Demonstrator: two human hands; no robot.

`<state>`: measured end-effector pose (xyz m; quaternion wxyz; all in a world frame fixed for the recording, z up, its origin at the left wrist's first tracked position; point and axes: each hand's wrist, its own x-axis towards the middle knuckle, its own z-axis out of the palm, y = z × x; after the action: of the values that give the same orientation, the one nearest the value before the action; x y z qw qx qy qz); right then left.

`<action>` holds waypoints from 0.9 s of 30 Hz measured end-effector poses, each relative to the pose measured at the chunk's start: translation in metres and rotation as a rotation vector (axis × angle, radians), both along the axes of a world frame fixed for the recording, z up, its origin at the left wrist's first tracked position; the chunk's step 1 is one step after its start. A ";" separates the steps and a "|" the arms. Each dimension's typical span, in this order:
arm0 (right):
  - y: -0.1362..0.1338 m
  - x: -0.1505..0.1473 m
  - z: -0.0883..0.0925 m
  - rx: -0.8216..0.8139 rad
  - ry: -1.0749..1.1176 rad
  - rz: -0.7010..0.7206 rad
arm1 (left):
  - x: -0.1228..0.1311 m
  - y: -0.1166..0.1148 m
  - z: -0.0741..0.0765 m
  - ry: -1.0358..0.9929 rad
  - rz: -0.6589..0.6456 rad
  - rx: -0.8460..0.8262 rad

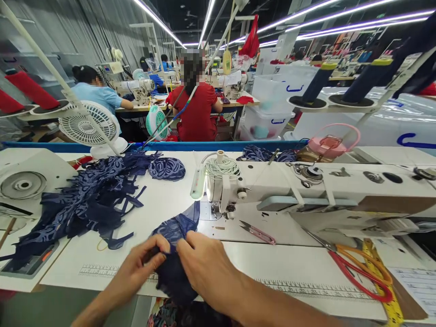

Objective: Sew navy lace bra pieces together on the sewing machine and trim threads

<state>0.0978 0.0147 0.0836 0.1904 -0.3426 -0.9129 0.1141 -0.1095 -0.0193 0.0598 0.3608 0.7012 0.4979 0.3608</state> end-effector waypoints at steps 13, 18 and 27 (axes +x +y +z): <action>0.081 -0.032 -0.042 0.301 0.135 0.175 | 0.008 0.033 -0.011 0.893 0.156 0.948; 0.068 0.042 -0.072 0.296 0.069 0.194 | 0.076 0.031 -0.068 0.805 0.041 0.742; 0.063 0.075 -0.072 0.251 -0.166 0.074 | 0.045 0.073 -0.032 0.674 -0.519 0.654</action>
<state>0.1733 0.0781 0.0120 0.1514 -0.2906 -0.9445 -0.0226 -0.0649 0.0532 0.0276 0.0209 0.9541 0.2579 0.1510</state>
